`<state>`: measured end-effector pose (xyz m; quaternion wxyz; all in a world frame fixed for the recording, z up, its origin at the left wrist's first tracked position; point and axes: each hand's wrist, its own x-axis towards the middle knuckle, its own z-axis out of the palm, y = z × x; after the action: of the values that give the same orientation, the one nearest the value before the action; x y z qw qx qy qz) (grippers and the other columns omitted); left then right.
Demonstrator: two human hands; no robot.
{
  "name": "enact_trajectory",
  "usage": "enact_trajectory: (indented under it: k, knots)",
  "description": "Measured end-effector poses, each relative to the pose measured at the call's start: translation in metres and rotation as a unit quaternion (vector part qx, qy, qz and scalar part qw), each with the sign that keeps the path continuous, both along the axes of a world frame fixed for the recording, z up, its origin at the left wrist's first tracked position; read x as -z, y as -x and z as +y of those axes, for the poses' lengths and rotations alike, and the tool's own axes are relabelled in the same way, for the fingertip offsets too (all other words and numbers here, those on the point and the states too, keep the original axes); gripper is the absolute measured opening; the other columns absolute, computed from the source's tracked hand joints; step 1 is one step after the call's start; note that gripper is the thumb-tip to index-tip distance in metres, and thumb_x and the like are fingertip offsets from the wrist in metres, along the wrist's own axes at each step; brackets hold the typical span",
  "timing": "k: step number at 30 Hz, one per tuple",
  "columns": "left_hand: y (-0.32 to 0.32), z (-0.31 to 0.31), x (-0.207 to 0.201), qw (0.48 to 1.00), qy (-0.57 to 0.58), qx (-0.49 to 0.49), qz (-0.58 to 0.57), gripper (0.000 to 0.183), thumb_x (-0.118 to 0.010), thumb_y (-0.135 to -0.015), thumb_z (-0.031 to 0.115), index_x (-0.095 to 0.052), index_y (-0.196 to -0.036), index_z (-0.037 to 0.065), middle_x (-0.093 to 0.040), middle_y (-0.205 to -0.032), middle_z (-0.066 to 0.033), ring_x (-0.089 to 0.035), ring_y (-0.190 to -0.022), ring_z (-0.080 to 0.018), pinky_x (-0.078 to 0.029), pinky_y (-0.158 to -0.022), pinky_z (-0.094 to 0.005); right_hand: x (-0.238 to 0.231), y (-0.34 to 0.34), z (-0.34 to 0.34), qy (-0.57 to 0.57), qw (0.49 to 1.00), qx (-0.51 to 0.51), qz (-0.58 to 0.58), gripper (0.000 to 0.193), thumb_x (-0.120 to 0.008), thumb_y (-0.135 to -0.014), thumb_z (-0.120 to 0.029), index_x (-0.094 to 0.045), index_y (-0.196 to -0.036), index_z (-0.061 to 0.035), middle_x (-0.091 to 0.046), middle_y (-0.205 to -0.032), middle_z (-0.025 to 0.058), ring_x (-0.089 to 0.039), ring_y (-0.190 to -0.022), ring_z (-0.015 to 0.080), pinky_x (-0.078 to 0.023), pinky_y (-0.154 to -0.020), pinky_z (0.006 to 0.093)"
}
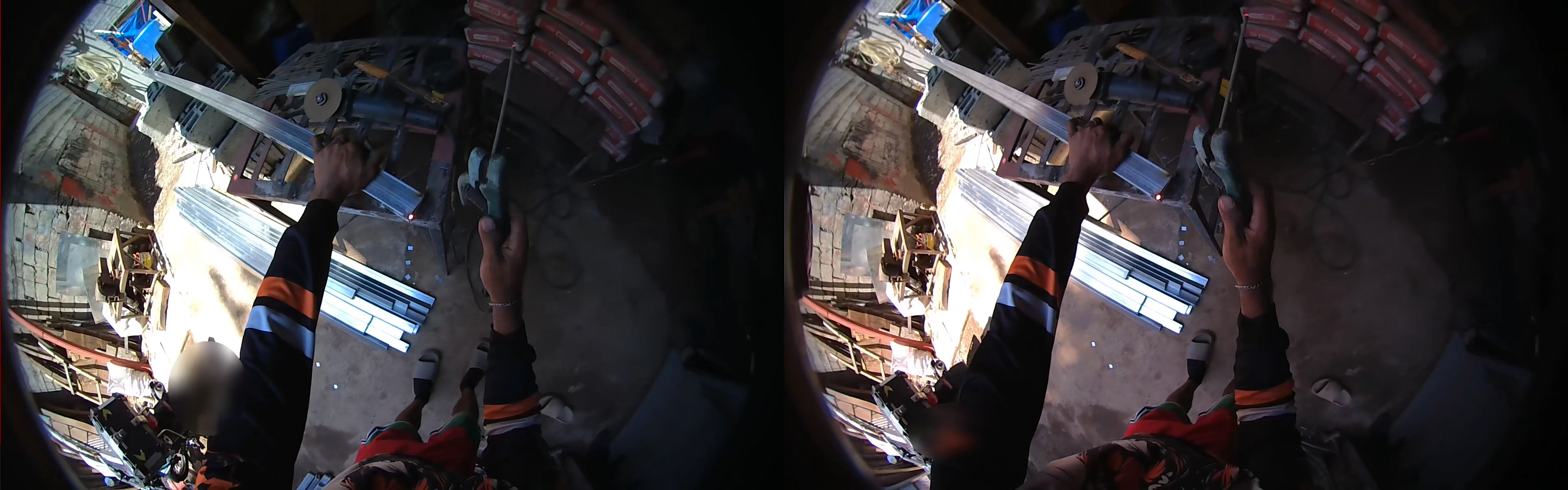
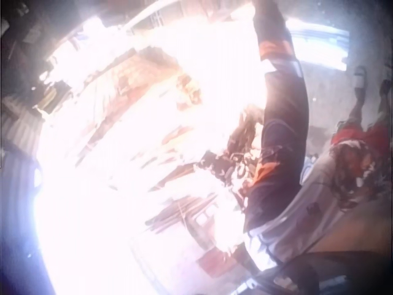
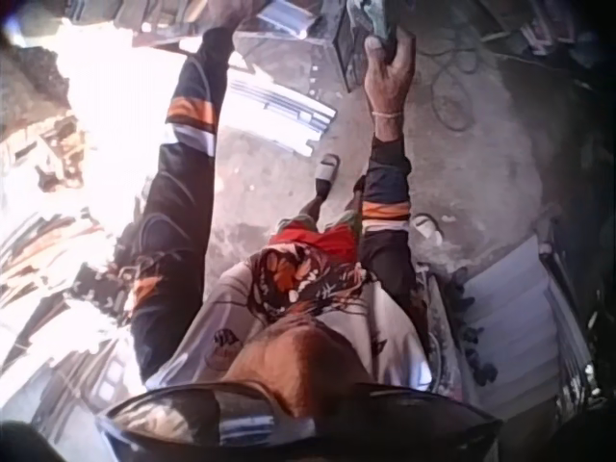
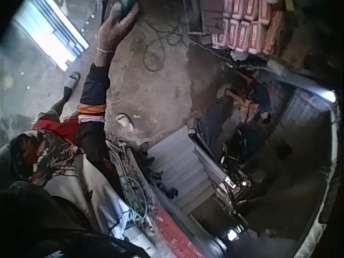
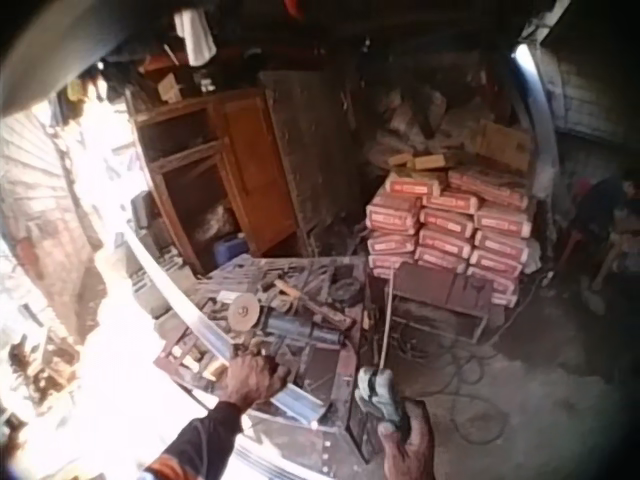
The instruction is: The person grinds, aligns, and welds metal bars to create a frame structure. The grinding is done with an angle grinder, and the welding with a welding machine and welding rods.
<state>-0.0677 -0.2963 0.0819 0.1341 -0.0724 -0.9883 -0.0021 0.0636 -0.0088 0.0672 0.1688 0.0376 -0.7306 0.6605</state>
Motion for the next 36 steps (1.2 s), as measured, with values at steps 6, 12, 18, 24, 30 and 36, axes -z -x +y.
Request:
enact_trajectory:
  k: [6, 12, 18, 24, 30, 36]
  knots:
    - [0.002, 0.008, 0.003, 0.999, -0.025, -0.001, 0.02, 0.046, -0.058, -0.091, 0.05, -0.077, -0.084, 0.008, -0.072, -0.084, -0.0182, -0.07, -0.086, -0.0348, -0.028, -0.106, -0.0623, -0.016, 0.12, -0.029, -0.105, 0.986, -0.037, 0.123, 0.049, -0.069, -0.097, -0.037, -0.061, -0.132, -0.0034, -0.066, -0.111, 0.0154, -0.063, -0.104, 0.0275, -0.048, -0.094, 0.0376]
    - [-0.003, 0.017, -0.006, 0.997, -0.078, 0.016, 0.015, 0.044, -0.059, -0.088, 0.045, -0.075, -0.077, 0.006, -0.073, -0.082, -0.0185, -0.07, -0.09, -0.0351, -0.028, -0.108, -0.0653, 0.045, 0.136, -0.004, -0.129, 0.989, -0.065, 0.043, 0.043, -0.073, -0.092, -0.03, -0.068, -0.124, -0.002, -0.063, -0.124, 0.017, -0.06, -0.115, 0.0281, -0.047, -0.098, 0.0374]
    - [-0.006, 0.006, -0.005, 0.997, -0.058, 0.022, 0.049, 0.039, -0.064, -0.085, 0.042, -0.074, -0.076, 0.005, -0.073, -0.078, -0.0178, -0.072, -0.082, -0.035, -0.035, -0.102, -0.0625, 0.044, 0.139, 0.015, -0.119, 0.975, -0.176, -0.064, 0.045, -0.075, -0.092, -0.027, -0.067, -0.13, -0.004, -0.066, -0.126, 0.0108, -0.061, -0.116, 0.022, -0.046, -0.102, 0.0324]
    - [-0.003, 0.015, -0.018, 0.997, -0.073, 0.001, -0.014, 0.036, -0.062, -0.081, 0.038, -0.072, -0.073, 0.004, -0.071, -0.076, -0.0167, -0.069, -0.083, -0.0326, -0.037, -0.096, -0.0593, 0.0, 0.195, 0.069, -0.039, 0.946, -0.268, -0.18, 0.033, -0.069, -0.097, -0.023, -0.071, -0.124, -0.0044, -0.072, -0.107, 0.0023, -0.065, -0.092, 0.0098, -0.052, -0.083, 0.0257]
    - [-0.005, 0.017, -0.025, 0.995, -0.071, 0.0, -0.064, 0.035, -0.06, -0.078, 0.037, -0.072, -0.07, 0.005, -0.069, -0.074, -0.0149, -0.067, -0.089, -0.0288, -0.036, -0.096, -0.0551, -0.065, 0.3, -0.027, -0.147, 0.969, -0.188, -0.061, 0.023, -0.063, -0.099, -0.019, -0.075, -0.112, -0.0049, -0.073, -0.09, 0.0035, -0.063, -0.073, 0.0055, -0.051, -0.067, 0.024]
    - [-0.01, 0.018, -0.016, 0.997, -0.058, -0.022, -0.053, 0.026, -0.061, -0.075, 0.03, -0.067, -0.063, 0.008, -0.068, -0.071, -0.0098, -0.064, -0.085, -0.0256, -0.036, -0.094, -0.0497, -0.145, 0.402, -0.086, -0.361, 0.912, -0.151, 0.122, 0.021, -0.067, -0.091, -0.023, -0.076, -0.106, -0.0108, -0.076, -0.099, 0.0133, -0.074, -0.09, 0.0317, -0.057, -0.08, 0.0415]
